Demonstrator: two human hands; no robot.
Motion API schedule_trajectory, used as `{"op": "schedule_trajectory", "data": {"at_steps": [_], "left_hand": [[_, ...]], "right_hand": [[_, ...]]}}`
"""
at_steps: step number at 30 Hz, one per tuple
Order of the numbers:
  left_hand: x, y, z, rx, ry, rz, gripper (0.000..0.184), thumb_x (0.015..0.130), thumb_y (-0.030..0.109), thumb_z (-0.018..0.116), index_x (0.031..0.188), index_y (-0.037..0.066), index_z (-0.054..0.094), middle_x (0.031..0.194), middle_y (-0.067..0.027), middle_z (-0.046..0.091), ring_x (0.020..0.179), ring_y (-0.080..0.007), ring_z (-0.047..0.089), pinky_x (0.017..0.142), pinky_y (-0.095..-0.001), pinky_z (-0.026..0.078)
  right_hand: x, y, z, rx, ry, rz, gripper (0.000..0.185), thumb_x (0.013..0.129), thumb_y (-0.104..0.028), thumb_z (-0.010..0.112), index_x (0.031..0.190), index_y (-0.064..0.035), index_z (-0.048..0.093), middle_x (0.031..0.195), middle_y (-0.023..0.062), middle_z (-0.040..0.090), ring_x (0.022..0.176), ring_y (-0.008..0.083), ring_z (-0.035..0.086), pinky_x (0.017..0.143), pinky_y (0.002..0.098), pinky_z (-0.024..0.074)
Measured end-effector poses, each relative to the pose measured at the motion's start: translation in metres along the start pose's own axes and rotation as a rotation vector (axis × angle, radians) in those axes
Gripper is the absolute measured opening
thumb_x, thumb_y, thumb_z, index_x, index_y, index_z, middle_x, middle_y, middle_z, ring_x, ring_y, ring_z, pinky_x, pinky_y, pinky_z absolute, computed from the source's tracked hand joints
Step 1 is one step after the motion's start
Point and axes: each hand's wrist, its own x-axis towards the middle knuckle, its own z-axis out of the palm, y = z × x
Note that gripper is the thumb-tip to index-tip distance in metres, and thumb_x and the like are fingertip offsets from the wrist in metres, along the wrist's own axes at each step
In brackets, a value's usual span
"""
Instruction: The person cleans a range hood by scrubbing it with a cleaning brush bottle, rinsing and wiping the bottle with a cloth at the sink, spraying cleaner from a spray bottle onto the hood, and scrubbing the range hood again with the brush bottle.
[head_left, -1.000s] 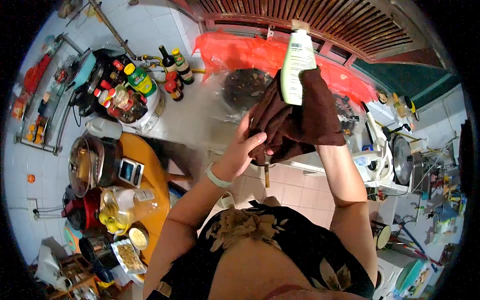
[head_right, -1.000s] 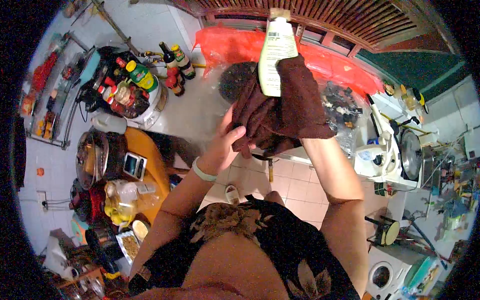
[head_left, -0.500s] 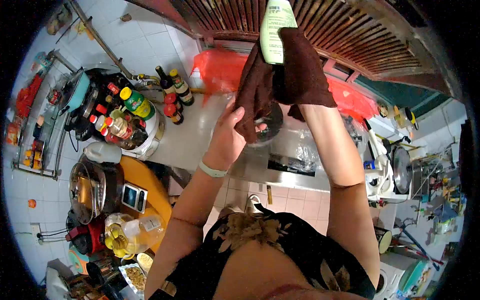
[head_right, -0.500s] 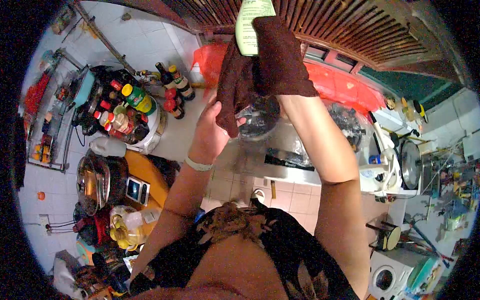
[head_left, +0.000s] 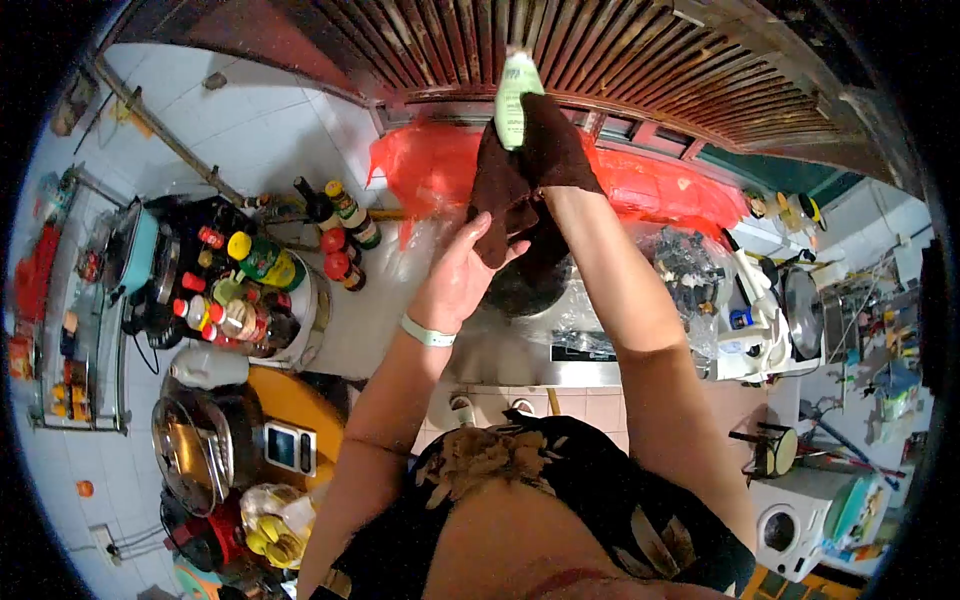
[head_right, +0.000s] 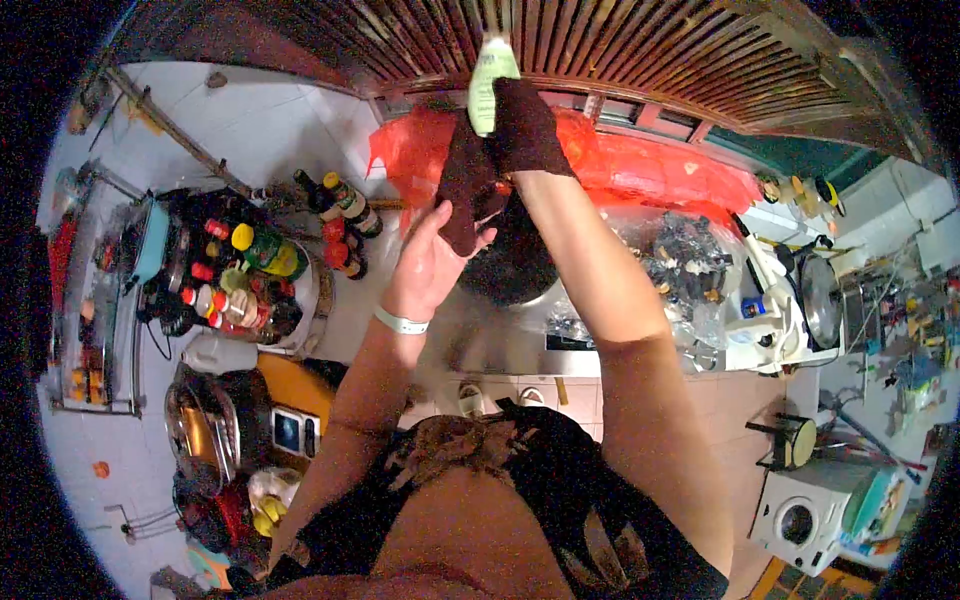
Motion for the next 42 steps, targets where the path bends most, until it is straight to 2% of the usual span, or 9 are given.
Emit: {"op": "schedule_trajectory", "data": {"at_steps": [2, 4, 7, 12, 15, 17, 20, 28, 42], "left_hand": [[0.007, 0.001, -0.007, 0.001, -0.039, -0.049, 0.039, 0.099, 0.024, 0.05, 0.135, 0.01, 0.047, 0.134, -0.006, 0.054, 0.119, -0.0222, 0.055, 0.096, -0.043, 0.047], [0.008, 0.005, -0.003, 0.011, -0.037, -0.042, 0.041, 0.099, 0.023, 0.049, 0.138, 0.009, 0.045, 0.134, -0.0067, 0.054, 0.12, -0.0227, 0.054, 0.095, -0.0418, 0.048], [0.006, 0.015, 0.016, -0.011, -0.193, -0.029, 0.044, 0.099, 0.021, 0.048, 0.14, 0.007, 0.041, 0.135, -0.0076, 0.053, 0.12, -0.0226, 0.054, 0.095, -0.0412, 0.048], [0.011, 0.016, 0.03, 0.006, -0.326, -0.047, 0.047, 0.098, 0.02, 0.049, 0.142, 0.008, 0.038, 0.133, -0.008, 0.054, 0.119, -0.0226, 0.054, 0.094, -0.0407, 0.049], [0.015, 0.008, 0.02, -0.001, -0.241, -0.072, 0.043, 0.098, 0.021, 0.05, 0.138, 0.007, 0.042, 0.131, -0.0074, 0.055, 0.117, -0.0219, 0.055, 0.094, -0.0406, 0.049], [0.02, 0.0, 0.003, -0.027, -0.18, -0.091, 0.04, 0.098, 0.021, 0.05, 0.135, 0.007, 0.046, 0.129, -0.007, 0.056, 0.116, -0.0212, 0.055, 0.094, -0.0405, 0.049], [0.026, -0.011, -0.019, -0.038, -0.082, -0.135, 0.034, 0.098, 0.023, 0.052, 0.128, 0.007, 0.052, 0.128, -0.0062, 0.057, 0.114, -0.0197, 0.055, 0.095, -0.0408, 0.049], [0.042, -0.027, -0.028, -0.058, -0.018, -0.167, 0.04, 0.098, 0.026, 0.051, 0.133, 0.007, 0.048, 0.129, -0.0076, 0.057, 0.115, -0.0198, 0.056, 0.097, -0.0387, 0.046], [0.044, 0.0, -0.028, -0.159, -0.053, -0.12, 0.047, 0.098, 0.027, 0.05, 0.139, 0.005, 0.042, 0.138, -0.0105, 0.051, 0.12, -0.0215, 0.053, 0.096, -0.0353, 0.048]], "right_hand": [[-0.009, -0.008, -0.006, 0.59, 0.083, 0.621, 0.032, 0.092, -0.034, 0.056, 0.114, -0.011, 0.06, 0.101, 0.0062, 0.066, 0.086, 0.0216, 0.064, 0.072, 0.0393, 0.0505], [-0.007, 0.021, -0.023, 0.119, -0.02, 0.304, 0.037, 0.092, -0.037, 0.056, 0.117, -0.011, 0.06, 0.102, 0.0057, 0.066, 0.088, 0.0206, 0.064, 0.074, 0.038, 0.0495], [-0.027, -0.065, -0.046, 0.213, 0.043, 0.039, 0.025, 0.084, -0.012, 0.064, 0.107, -0.0027, 0.06, 0.102, 0.0228, 0.065, 0.094, 0.0352, 0.066, 0.074, 0.0431, 0.0533], [-0.046, -0.161, -0.058, -0.726, 0.221, -0.521, 0.032, 0.091, -0.03, 0.059, 0.112, -0.0062, 0.058, 0.101, 0.011, 0.064, 0.088, 0.0229, 0.063, 0.08, 0.0355, 0.0509], [-0.013, -0.063, -0.058, -0.445, 0.148, -0.332, 0.03, 0.09, -0.027, 0.058, 0.111, -0.0059, 0.056, 0.098, 0.0102, 0.062, 0.087, 0.0237, 0.062, 0.078, 0.036, 0.0519], [-0.019, -0.077, -0.041, 0.72, 0.104, 0.248, 0.024, 0.09, -0.022, 0.056, 0.109, -0.0076, 0.057, 0.095, 0.0098, 0.062, 0.082, 0.0237, 0.063, 0.075, 0.0367, 0.0531], [-0.004, -0.018, -0.042, 0.969, 0.084, 0.313, 0.022, 0.089, -0.021, 0.057, 0.107, -0.008, 0.057, 0.091, 0.009, 0.064, 0.08, 0.0239, 0.064, 0.074, 0.0373, 0.0539], [0.019, 0.117, -0.027, 1.078, 0.237, 0.518, 0.026, 0.093, -0.025, 0.058, 0.112, -0.0069, 0.06, 0.094, 0.0098, 0.066, 0.082, 0.0231, 0.065, 0.071, 0.0372, 0.0535], [0.04, 0.075, -0.038, 0.429, 0.056, 0.388, 0.037, 0.092, -0.033, 0.06, 0.118, -0.007, 0.056, 0.098, 0.0094, 0.066, 0.084, 0.0243, 0.064, 0.076, 0.0364, 0.0519]]}}
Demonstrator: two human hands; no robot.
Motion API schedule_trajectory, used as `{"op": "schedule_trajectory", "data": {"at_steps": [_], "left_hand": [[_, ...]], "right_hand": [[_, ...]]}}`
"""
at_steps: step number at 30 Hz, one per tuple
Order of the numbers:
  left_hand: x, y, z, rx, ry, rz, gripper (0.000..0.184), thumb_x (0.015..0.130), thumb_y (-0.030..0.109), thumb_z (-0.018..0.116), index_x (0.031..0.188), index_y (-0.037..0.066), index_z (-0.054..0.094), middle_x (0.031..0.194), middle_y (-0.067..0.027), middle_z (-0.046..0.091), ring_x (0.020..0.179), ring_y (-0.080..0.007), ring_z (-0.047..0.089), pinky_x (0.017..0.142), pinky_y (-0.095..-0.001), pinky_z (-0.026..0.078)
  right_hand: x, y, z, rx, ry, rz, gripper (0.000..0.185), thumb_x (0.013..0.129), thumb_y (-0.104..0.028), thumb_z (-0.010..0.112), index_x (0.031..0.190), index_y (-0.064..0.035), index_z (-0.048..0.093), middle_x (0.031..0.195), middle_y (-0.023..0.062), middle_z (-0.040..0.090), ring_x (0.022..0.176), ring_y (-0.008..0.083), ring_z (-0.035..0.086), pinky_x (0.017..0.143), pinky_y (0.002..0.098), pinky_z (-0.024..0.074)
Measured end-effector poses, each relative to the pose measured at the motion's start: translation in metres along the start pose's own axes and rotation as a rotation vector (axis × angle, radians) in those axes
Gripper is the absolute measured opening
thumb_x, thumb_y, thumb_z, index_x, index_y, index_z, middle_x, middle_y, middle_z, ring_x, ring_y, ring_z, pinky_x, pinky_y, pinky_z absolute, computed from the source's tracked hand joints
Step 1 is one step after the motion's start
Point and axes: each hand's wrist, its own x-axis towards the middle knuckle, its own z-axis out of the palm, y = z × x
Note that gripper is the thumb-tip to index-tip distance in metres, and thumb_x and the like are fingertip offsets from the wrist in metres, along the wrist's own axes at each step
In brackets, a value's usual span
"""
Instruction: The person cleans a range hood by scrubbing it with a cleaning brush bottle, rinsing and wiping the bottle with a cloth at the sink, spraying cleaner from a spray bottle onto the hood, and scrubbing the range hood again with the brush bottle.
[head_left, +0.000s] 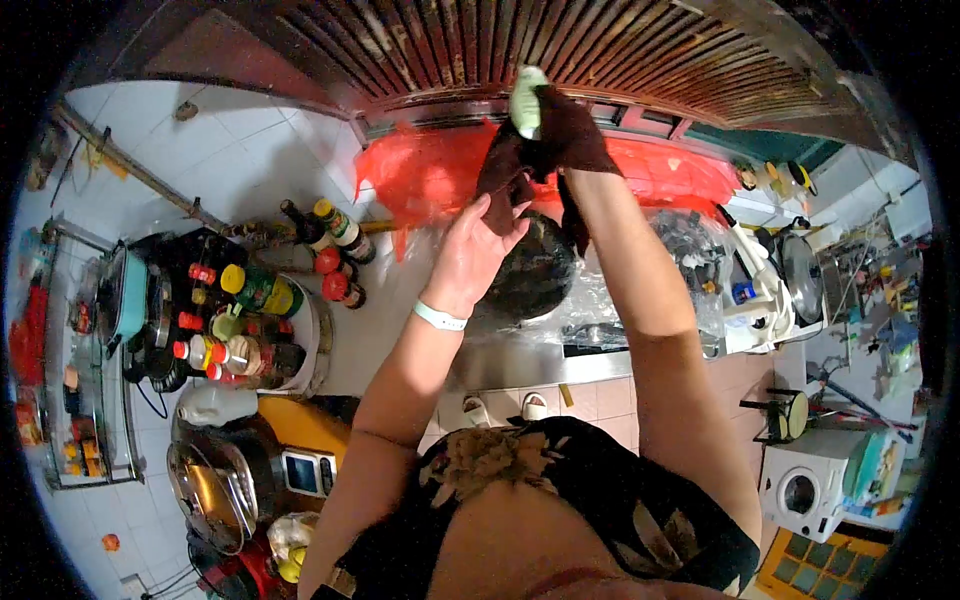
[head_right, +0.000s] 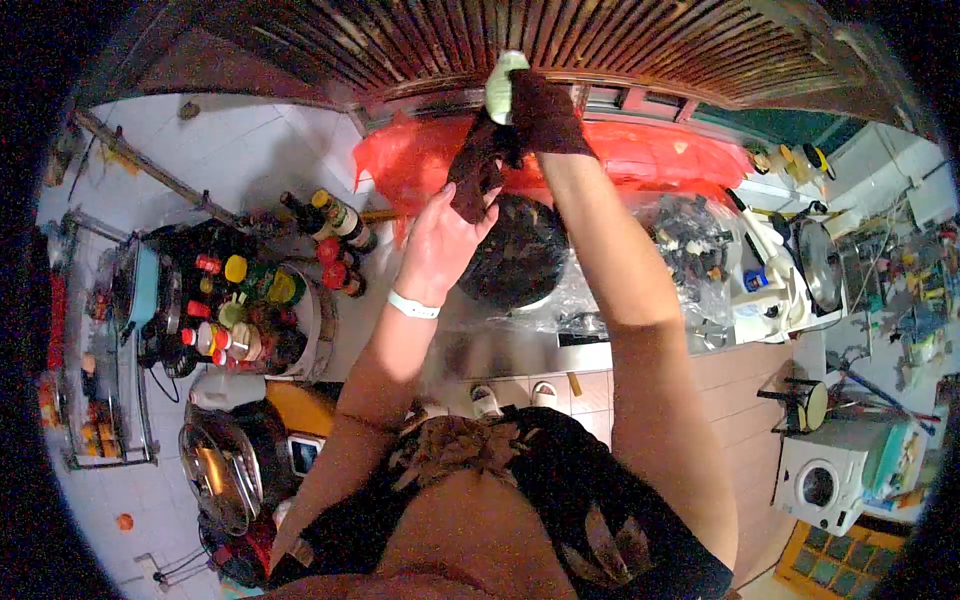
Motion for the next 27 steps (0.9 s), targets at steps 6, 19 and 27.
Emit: {"op": "schedule_trajectory", "data": {"at_steps": [6, 19, 27], "left_hand": [[-0.039, 0.029, 0.034, 0.048, -0.094, 0.101, 0.044, 0.096, 0.026, 0.053, 0.136, 0.007, 0.046, 0.131, -0.0059, 0.055, 0.116, -0.0176, 0.055, 0.095, -0.0362, 0.047], [-0.101, 0.072, -0.01, 0.084, 0.16, 0.331, 0.037, 0.097, 0.022, 0.05, 0.132, 0.01, 0.048, 0.127, -0.0062, 0.057, 0.115, -0.0193, 0.054, 0.099, -0.043, 0.042], [-0.108, 0.108, -0.082, 0.114, 0.163, 0.484, 0.033, 0.098, 0.024, 0.048, 0.128, 0.009, 0.052, 0.128, -0.0031, 0.056, 0.117, -0.0181, 0.051, 0.105, -0.0466, 0.036]], "right_hand": [[-0.103, -0.116, 0.064, 0.129, -0.056, 0.085, 0.036, 0.09, -0.038, 0.058, 0.108, -0.0073, 0.06, 0.088, 0.0109, 0.065, 0.08, 0.0263, 0.061, 0.072, 0.0389, 0.0499], [-0.162, -0.128, 0.189, -1.222, -0.206, -1.277, 0.022, 0.077, -0.009, 0.059, 0.098, -0.004, 0.063, 0.094, 0.019, 0.062, 0.088, 0.0391, 0.063, 0.074, 0.045, 0.0523], [-0.1, -0.045, 0.25, -0.86, -0.14, -1.099, 0.022, 0.075, -0.01, 0.063, 0.097, -0.0053, 0.064, 0.09, 0.0179, 0.063, 0.088, 0.034, 0.064, 0.069, 0.0428, 0.051]]}}
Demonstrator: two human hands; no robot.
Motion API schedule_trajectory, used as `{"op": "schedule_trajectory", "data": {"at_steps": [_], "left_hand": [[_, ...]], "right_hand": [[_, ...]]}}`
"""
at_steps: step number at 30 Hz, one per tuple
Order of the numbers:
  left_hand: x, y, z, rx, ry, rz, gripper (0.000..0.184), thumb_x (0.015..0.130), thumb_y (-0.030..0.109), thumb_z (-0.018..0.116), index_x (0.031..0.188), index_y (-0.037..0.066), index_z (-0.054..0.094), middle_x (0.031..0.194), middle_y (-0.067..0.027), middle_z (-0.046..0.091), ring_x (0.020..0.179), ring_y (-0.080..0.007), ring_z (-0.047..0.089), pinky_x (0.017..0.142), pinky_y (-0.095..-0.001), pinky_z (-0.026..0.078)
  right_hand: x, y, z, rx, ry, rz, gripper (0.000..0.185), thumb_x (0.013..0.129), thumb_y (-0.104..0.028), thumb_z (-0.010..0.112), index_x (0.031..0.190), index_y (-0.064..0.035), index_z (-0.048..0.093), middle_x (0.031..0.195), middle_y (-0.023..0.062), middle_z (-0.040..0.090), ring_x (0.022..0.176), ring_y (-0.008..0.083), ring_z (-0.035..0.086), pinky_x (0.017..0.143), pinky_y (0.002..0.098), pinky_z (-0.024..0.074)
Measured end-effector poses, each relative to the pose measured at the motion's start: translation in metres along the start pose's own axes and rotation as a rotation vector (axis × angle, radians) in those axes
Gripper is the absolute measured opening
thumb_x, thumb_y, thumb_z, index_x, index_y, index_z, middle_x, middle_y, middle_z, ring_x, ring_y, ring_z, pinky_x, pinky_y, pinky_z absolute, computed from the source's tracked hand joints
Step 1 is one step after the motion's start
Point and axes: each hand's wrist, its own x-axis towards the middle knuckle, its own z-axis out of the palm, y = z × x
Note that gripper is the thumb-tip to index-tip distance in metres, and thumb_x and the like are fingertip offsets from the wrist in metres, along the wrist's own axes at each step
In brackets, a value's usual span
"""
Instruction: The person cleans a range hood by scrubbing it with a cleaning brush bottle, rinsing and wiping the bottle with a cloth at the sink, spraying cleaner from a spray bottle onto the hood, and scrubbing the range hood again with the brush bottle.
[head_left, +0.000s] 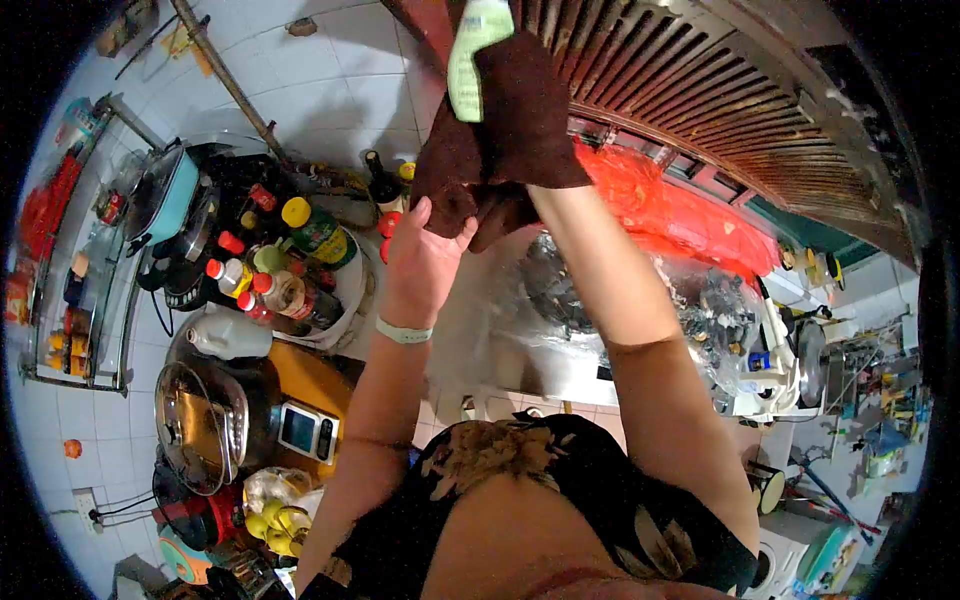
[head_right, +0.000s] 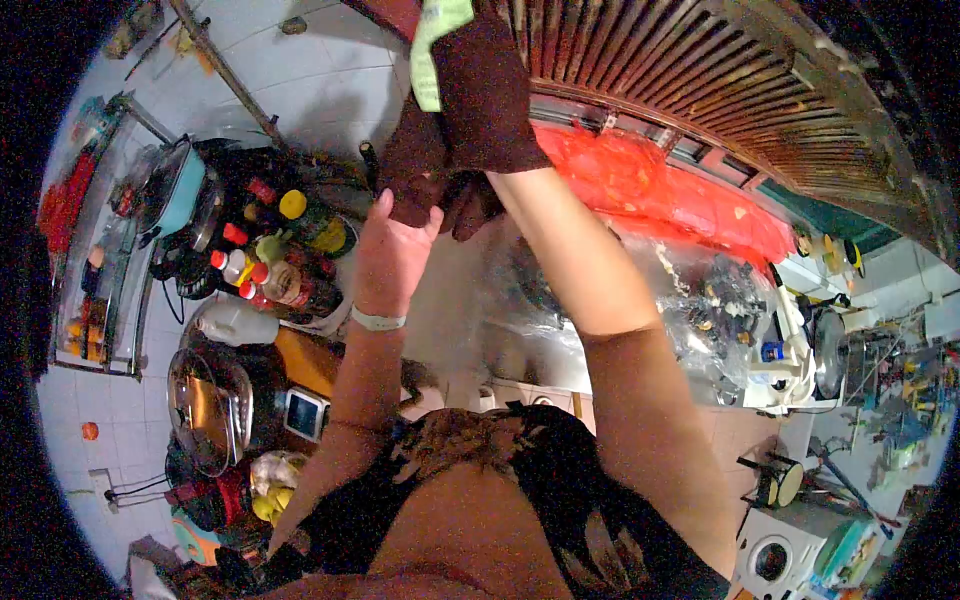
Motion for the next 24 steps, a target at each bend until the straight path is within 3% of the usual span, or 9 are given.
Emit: {"op": "schedule_trajectory", "data": {"at_steps": [2, 5, 6, 9, 11, 15, 16, 21, 24], "left_hand": [[0.005, 0.004, 0.004, 0.129, 0.069, -0.001, 0.034, 0.099, 0.024, 0.047, 0.128, 0.007, 0.051, 0.128, -0.0043, 0.056, 0.116, -0.0181, 0.052, 0.104, -0.0443, 0.038], [0.017, 0.009, 0.011, -0.019, 0.073, -0.121, 0.035, 0.1, 0.023, 0.047, 0.129, 0.005, 0.05, 0.129, -0.007, 0.056, 0.113, -0.0182, 0.053, 0.101, -0.0382, 0.042], [0.024, 0.005, 0.001, -0.032, 0.057, -0.123, 0.035, 0.1, 0.023, 0.047, 0.129, 0.005, 0.05, 0.129, -0.0071, 0.056, 0.112, -0.0181, 0.054, 0.099, -0.0361, 0.043], [0.044, -0.003, -0.017, -0.08, 0.056, -0.127, 0.034, 0.1, 0.023, 0.047, 0.129, 0.005, 0.05, 0.128, -0.0064, 0.057, 0.111, -0.0183, 0.055, 0.097, -0.0349, 0.045], [0.054, -0.003, -0.023, -0.074, 0.047, -0.147, 0.031, 0.1, 0.025, 0.048, 0.125, 0.007, 0.053, 0.123, -0.0047, 0.058, 0.109, -0.017, 0.055, 0.096, -0.0344, 0.045], [0.054, 0.004, -0.023, -0.056, 0.074, -0.116, 0.033, 0.1, 0.026, 0.048, 0.127, 0.006, 0.051, 0.123, -0.0047, 0.058, 0.11, -0.017, 0.054, 0.097, -0.0356, 0.045], [0.049, 0.011, -0.017, -0.092, 0.098, -0.121, 0.033, 0.099, 0.025, 0.049, 0.125, 0.005, 0.053, 0.12, -0.0064, 0.06, 0.108, -0.0195, 0.056, 0.097, -0.035, 0.045], [0.021, 0.046, 0.024, -0.183, 0.106, -0.098, 0.034, 0.095, 0.025, 0.053, 0.123, 0.005, 0.056, 0.117, -0.0089, 0.063, 0.105, -0.0222, 0.059, 0.094, -0.0349, 0.046], [0.004, 0.061, 0.048, -0.196, 0.033, -0.062, 0.035, 0.093, 0.025, 0.056, 0.122, 0.006, 0.057, 0.117, -0.0095, 0.064, 0.105, -0.0222, 0.06, 0.092, -0.0353, 0.047]], "right_hand": [[-0.016, 0.018, 0.029, 0.086, -0.055, 0.131, 0.032, 0.066, -0.007, 0.07, 0.098, -0.0076, 0.064, 0.098, 0.018, 0.061, 0.096, 0.0355, 0.061, 0.075, 0.0438, 0.0518], [-0.031, 0.033, 0.061, -0.033, -0.283, 0.373, 0.028, 0.071, -0.009, 0.069, 0.098, -0.0078, 0.065, 0.097, 0.0178, 0.063, 0.093, 0.0344, 0.064, 0.074, 0.0439, 0.0532], [-0.037, 0.036, 0.071, 0.187, -0.227, 0.489, 0.022, 0.08, -0.018, 0.062, 0.097, -0.0044, 0.064, 0.088, 0.0178, 0.065, 0.083, 0.033, 0.065, 0.068, 0.0426, 0.0519], [-0.063, 0.07, 0.11, -0.139, -0.208, 0.216, 0.028, 0.09, -0.028, 0.055, 0.098, -0.0027, 0.063, 0.085, 0.0178, 0.068, 0.079, 0.0326, 0.068, 0.065, 0.042, 0.0514], [-0.062, 0.075, 0.111, -0.154, -0.629, 0.401, 0.046, 0.066, -0.019, 0.077, 0.109, -0.0064, 0.063, 0.108, 0.0169, 0.065, 0.103, 0.0319, 0.064, 0.082, 0.0428, 0.0531], [-0.052, 0.082, 0.106, -0.413, -0.829, 0.168, 0.085, 0.045, -0.034, 0.088, 0.121, -0.0091, 0.058, 0.119, 0.0148, 0.061, 0.113, 0.0312, 0.059, 0.095, 0.0385, 0.0496], [-0.049, 0.091, 0.104, -0.342, -0.789, 0.13, 0.1, 0.033, -0.034, 0.091, 0.123, -0.0101, 0.056, 0.119, 0.0139, 0.061, 0.114, 0.0316, 0.058, 0.095, 0.0373, 0.0497], [-0.006, 0.035, 0.047, -0.203, -0.798, 0.095, 0.108, 0.028, -0.026, 0.089, 0.127, -0.0099, 0.05, 0.115, 0.014, 0.06, 0.109, 0.0338, 0.06, 0.09, 0.0385, 0.0508], [0.021, -0.007, -0.014, -0.146, -0.618, -0.015, 0.105, 0.028, -0.026, 0.089, 0.125, -0.0092, 0.052, 0.114, 0.0149, 0.061, 0.107, 0.0346, 0.06, 0.089, 0.0396, 0.0513]]}}
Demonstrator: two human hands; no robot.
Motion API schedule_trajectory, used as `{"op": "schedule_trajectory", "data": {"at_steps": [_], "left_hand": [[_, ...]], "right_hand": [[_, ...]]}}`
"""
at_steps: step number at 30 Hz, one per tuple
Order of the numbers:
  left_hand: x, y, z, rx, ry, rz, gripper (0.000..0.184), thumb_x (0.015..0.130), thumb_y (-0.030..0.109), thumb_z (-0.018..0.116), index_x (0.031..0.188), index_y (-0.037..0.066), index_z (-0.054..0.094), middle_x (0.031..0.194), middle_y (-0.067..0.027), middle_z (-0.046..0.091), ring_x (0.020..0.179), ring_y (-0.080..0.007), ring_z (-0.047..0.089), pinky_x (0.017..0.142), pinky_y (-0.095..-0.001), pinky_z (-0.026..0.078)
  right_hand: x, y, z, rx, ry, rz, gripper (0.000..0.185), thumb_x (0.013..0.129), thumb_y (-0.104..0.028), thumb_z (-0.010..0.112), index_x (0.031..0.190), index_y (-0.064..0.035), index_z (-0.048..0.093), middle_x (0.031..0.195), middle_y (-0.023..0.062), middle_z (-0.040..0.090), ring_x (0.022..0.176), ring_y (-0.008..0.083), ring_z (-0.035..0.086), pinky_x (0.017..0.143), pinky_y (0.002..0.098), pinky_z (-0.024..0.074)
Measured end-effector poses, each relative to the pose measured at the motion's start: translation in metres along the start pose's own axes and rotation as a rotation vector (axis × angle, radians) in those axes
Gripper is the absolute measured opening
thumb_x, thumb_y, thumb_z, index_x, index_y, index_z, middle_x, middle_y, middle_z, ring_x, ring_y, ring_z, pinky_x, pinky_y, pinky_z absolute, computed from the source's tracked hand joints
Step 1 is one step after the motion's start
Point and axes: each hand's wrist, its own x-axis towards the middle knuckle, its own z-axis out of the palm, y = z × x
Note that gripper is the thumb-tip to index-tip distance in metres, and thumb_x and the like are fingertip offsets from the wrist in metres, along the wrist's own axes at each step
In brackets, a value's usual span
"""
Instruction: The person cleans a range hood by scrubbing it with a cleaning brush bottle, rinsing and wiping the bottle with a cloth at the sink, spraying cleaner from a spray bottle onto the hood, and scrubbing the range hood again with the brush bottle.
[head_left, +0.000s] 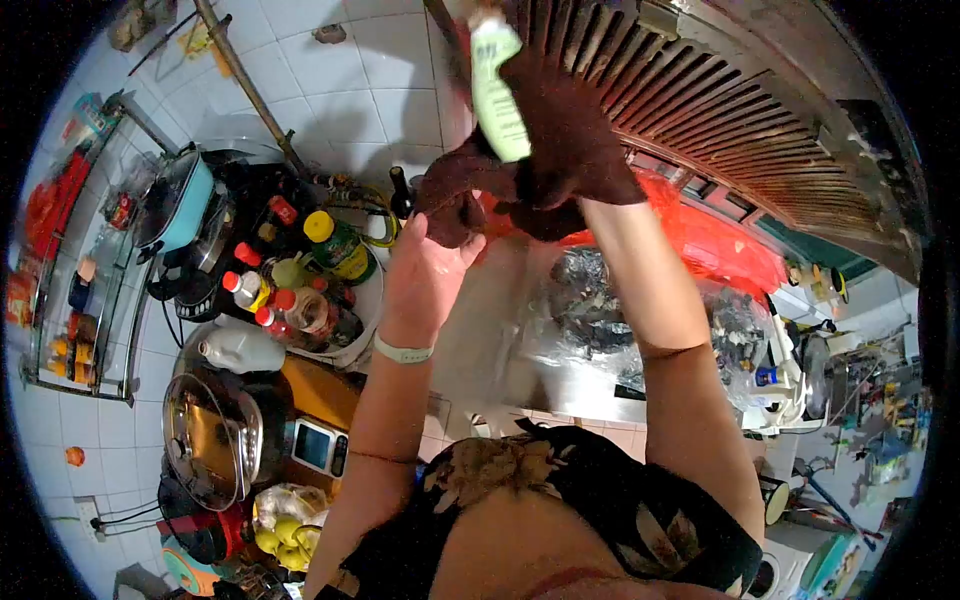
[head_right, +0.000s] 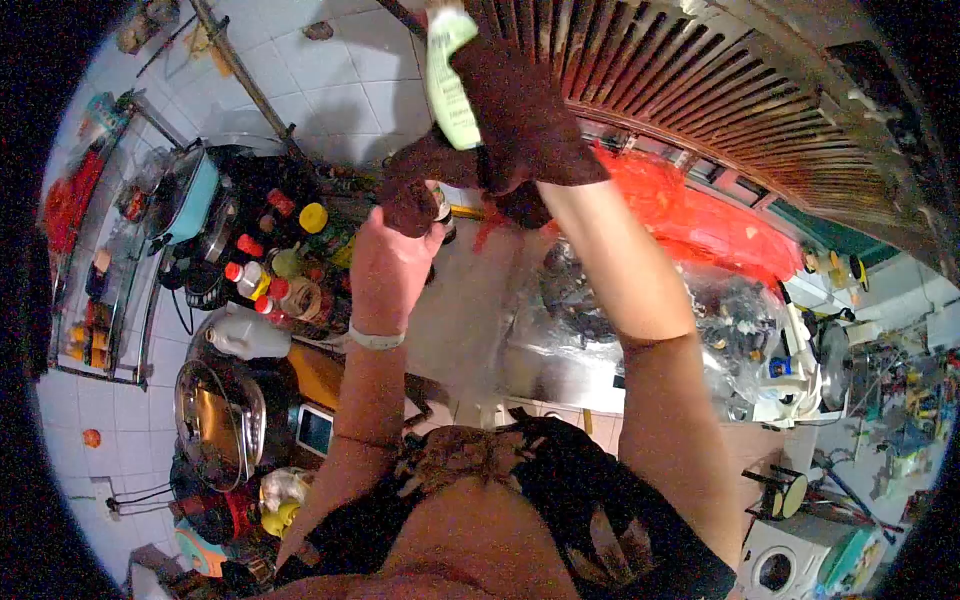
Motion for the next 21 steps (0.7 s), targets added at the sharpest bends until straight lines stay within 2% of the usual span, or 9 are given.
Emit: {"op": "schedule_trajectory", "data": {"at_steps": [6, 8, 9, 10, 12, 15, 16, 18, 21], "left_hand": [[-0.024, 0.01, 0.039, 0.07, -0.149, 0.063, 0.037, 0.089, 0.024, 0.061, 0.122, 0.007, 0.06, 0.117, -0.0107, 0.065, 0.105, -0.0224, 0.062, 0.087, -0.0359, 0.049], [-0.027, 0.019, 0.044, 0.901, -0.148, 0.165, 0.04, 0.093, 0.027, 0.054, 0.127, 0.007, 0.055, 0.125, -0.0105, 0.061, 0.113, -0.0212, 0.057, 0.091, -0.0373, 0.047], [-0.026, 0.022, 0.043, 1.735, -0.117, 0.268, 0.043, 0.096, 0.029, 0.047, 0.133, 0.006, 0.05, 0.132, -0.0102, 0.056, 0.121, -0.0201, 0.053, 0.095, -0.0387, 0.045], [-0.021, 0.019, 0.035, 1.735, -0.114, 0.27, 0.043, 0.096, 0.029, 0.047, 0.133, 0.006, 0.05, 0.132, -0.0102, 0.056, 0.121, -0.0201, 0.053, 0.095, -0.0387, 0.045], [-0.009, 0.006, 0.01, 0.201, -0.135, -0.065, 0.046, 0.099, 0.029, 0.04, 0.139, 0.006, 0.042, 0.139, -0.0093, 0.05, 0.126, -0.0213, 0.048, 0.098, -0.0403, 0.042], [-0.006, 0.0, 0.0, 0.179, -0.117, -0.067, 0.045, 0.099, 0.028, 0.045, 0.138, 0.007, 0.044, 0.136, -0.0083, 0.052, 0.122, -0.0219, 0.05, 0.098, -0.0401, 0.043], [-0.005, -0.002, -0.002, 0.175, -0.112, -0.07, 0.045, 0.099, 0.028, 0.045, 0.138, 0.007, 0.044, 0.136, -0.0083, 0.052, 0.122, -0.0219, 0.05, 0.098, -0.0401, 0.043], [-0.001, -0.005, -0.005, 0.364, -0.101, 0.027, 0.048, 0.098, 0.029, 0.05, 0.14, 0.01, 0.042, 0.134, -0.0059, 0.054, 0.12, -0.019, 0.053, 0.098, -0.0407, 0.043], [0.005, -0.006, -0.002, 0.467, -0.146, 0.079, 0.042, 0.101, 0.029, 0.045, 0.138, 0.008, 0.044, 0.133, -0.0077, 0.055, 0.12, -0.0228, 0.053, 0.095, -0.0435, 0.046]], "right_hand": [[0.003, -0.037, -0.07, -0.147, 0.314, -0.179, 0.098, 0.03, -0.024, 0.089, 0.121, -0.0078, 0.056, 0.111, 0.0168, 0.062, 0.104, 0.0362, 0.062, 0.087, 0.0419, 0.0521], [0.008, -0.025, -0.049, -0.162, 0.29, -0.156, 0.096, 0.031, -0.024, 0.088, 0.119, -0.0073, 0.057, 0.11, 0.0174, 0.063, 0.103, 0.0368, 0.062, 0.086, 0.0426, 0.0524], [0.009, -0.019, -0.034, -0.16, 0.259, -0.127, 0.094, 0.031, -0.024, 0.088, 0.119, -0.0071, 0.058, 0.109, 0.0177, 0.063, 0.103, 0.037, 0.063, 0.085, 0.043, 0.0526], [0.009, -0.014, -0.022, -0.157, 0.217, -0.099, 0.093, 0.031, -0.024, 0.088, 0.118, -0.0069, 0.058, 0.109, 0.018, 0.063, 0.102, 0.0373, 0.063, 0.085, 0.0434, 0.0527], [0.005, -0.007, -0.005, -0.138, 0.083, -0.007, 0.098, 0.03, -0.024, 0.088, 0.121, -0.0059, 0.056, 0.112, 0.0186, 0.063, 0.104, 0.0385, 0.062, 0.086, 0.0442, 0.0523], [-0.003, 0.001, 0.002, -0.041, 0.213, -0.171, 0.107, 0.03, -0.025, 0.085, 0.127, 0.0001, 0.048, 0.118, 0.0218, 0.057, 0.109, 0.0399, 0.057, 0.089, 0.0405, 0.0496], [-0.005, 0.002, -0.004, 0.012, 0.129, -0.105, 0.107, 0.033, -0.024, 0.084, 0.129, 0.0015, 0.046, 0.117, 0.0234, 0.057, 0.108, 0.0416, 0.057, 0.09, 0.0404, 0.0492], [-0.007, 0.003, -0.009, 0.066, 0.152, -0.183, 0.105, 0.034, -0.024, 0.084, 0.129, 0.0018, 0.046, 0.116, 0.0232, 0.058, 0.107, 0.0413, 0.058, 0.09, 0.04, 0.0493], [-0.014, -0.009, -0.016, 0.067, 0.19, -0.256, 0.1, 0.039, -0.025, 0.082, 0.128, 0.0018, 0.047, 0.113, 0.0218, 0.059, 0.103, 0.0391, 0.06, 0.09, 0.0386, 0.0498]]}}
